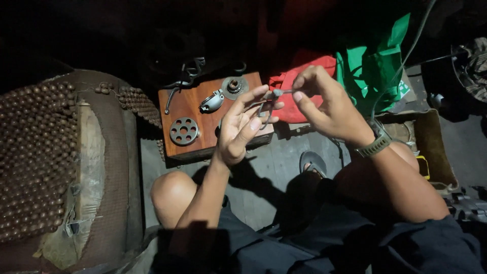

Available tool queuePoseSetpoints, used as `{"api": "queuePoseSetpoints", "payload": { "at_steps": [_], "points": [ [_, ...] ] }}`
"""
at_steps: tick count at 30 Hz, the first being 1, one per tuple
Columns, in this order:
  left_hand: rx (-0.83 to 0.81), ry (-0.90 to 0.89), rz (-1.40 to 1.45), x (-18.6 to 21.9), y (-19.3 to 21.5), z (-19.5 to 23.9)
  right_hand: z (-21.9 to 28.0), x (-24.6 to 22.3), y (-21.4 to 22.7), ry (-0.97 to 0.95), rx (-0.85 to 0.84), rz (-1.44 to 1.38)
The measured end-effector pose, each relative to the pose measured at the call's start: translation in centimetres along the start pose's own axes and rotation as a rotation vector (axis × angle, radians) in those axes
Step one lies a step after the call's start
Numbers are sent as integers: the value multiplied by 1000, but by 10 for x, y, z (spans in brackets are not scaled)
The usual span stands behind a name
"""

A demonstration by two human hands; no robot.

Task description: The person is cleaning and inspecting small engine components, specifically a piston and its rings, at a workbench.

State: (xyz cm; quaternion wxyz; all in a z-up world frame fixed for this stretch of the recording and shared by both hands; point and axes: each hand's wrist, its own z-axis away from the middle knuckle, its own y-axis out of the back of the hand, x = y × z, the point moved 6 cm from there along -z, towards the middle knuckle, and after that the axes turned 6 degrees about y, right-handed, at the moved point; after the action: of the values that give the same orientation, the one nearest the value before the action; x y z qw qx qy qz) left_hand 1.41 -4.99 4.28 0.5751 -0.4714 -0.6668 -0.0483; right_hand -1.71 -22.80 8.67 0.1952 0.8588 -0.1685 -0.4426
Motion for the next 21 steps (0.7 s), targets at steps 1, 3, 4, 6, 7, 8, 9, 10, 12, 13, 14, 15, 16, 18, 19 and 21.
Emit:
{"api": "queuePoseSetpoints", "payload": {
  "at_steps": [1,3,4,6,7,8,9,10,12,13,14,15,16,18,19,21],
  "points": [
    [-1,1,-7,-1,0,1,2,-1,-3,-12,-4,-17],
    [-4,5,5,-1,-1,-1,0,-3,-4,-1,-20,-13],
    [-7,10,18,0,-2,-1,-1,-4,-5,10,-37,-8],
    [-3,2,7,0,-2,1,-2,-5,-2,3,-21,8],
    [1,-9,-5,1,-1,1,-3,-5,0,0,-7,25],
    [1,-12,-6,1,-2,1,-4,-8,1,3,-8,26],
    [1,-11,7,1,-2,1,-5,-11,1,-3,0,25],
    [1,-9,20,1,-2,0,-6,-14,2,-8,8,25],
    [2,-13,10,-2,-3,0,-7,-18,0,10,-8,44],
    [4,-13,0,-3,-4,0,-7,-21,-2,24,-22,62],
    [4,-15,0,-3,-4,0,-7,-22,-2,26,-22,63],
    [1,-14,9,-4,-5,0,-7,-23,-2,35,-28,80],
    [-1,-13,18,-4,-5,1,-8,-24,-2,44,-34,98],
    [2,-13,2,0,-5,0,-8,-21,1,43,-39,113],
    [6,-12,-13,2,-5,0,-7,-19,3,42,-42,127],
    [3,-5,2,0,-5,0,-9,-27,0,36,-40,110]
  ]
}}
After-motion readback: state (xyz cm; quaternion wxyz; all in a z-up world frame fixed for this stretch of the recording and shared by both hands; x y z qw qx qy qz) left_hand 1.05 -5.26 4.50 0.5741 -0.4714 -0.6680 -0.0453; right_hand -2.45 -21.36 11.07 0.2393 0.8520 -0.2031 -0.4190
